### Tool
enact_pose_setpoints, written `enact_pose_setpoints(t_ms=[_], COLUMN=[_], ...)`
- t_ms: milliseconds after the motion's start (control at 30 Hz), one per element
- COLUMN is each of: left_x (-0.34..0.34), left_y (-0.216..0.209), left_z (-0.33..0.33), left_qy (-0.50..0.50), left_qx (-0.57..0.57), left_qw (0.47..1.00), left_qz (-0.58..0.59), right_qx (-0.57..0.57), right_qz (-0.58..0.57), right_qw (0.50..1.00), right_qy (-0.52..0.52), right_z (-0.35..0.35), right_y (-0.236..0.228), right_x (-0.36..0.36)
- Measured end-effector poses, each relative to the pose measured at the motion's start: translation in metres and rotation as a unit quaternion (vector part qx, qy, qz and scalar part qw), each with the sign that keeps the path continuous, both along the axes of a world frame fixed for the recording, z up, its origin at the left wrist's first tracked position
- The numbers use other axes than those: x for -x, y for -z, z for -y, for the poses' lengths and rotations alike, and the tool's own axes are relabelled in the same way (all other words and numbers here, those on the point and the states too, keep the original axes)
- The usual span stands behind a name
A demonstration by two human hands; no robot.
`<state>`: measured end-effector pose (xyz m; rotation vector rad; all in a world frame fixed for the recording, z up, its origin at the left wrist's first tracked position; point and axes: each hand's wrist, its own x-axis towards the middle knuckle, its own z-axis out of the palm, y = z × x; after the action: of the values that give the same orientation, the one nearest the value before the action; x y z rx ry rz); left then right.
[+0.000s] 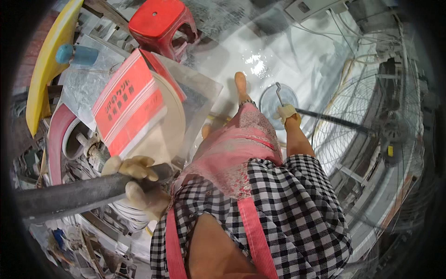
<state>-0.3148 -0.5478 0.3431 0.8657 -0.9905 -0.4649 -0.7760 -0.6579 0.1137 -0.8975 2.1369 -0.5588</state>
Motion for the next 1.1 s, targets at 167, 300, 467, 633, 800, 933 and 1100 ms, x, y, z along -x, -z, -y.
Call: enact_pose_setpoints(t_ms=[167, 300, 467, 633, 800, 933, 1100], left_x=[-0.008, -0.039, -0.097, -0.122, -0.146, -0.141, -0.162], left_y=[0.000, 0.010, -0.022, -0.001, 0.030, 0.050, 0.068], left_z=[-0.013, -0.031, -0.079, -0.102, -0.167, -0.182, -0.238], left_qy=[-0.194, -0.011, 0.086, 0.142, 0.048, 0.016, -0.014], left_qx=[0.041, 0.069, 0.068, 0.049, -0.059, -0.028, -0.065], left_qw=[0.976, 0.993, 0.993, 0.984, 0.988, 0.991, 0.971], left_qz=[-0.093, -0.098, -0.041, -0.099, -0.132, -0.129, -0.231], right_qx=[-0.131, -0.089, -0.077, 0.086, 0.012, 0.055, 0.168], right_qz=[-0.180, -0.045, 0.099, 0.114, 0.110, 0.103, 0.099], right_qw=[0.970, 0.995, 0.992, 0.988, 0.986, 0.979, 0.960], right_qy=[-0.099, 0.005, 0.014, -0.060, -0.127, -0.167, -0.203], right_z=[0.016, -0.019, -0.154, -0.190, -0.194, -0.178, -0.196], right_y=[0.003, -0.014, -0.031, -0.031, -0.025, -0.027, -0.065], right_x=[0.023, -0.008, -0.105, -0.159, -0.203, -0.211, -0.228])
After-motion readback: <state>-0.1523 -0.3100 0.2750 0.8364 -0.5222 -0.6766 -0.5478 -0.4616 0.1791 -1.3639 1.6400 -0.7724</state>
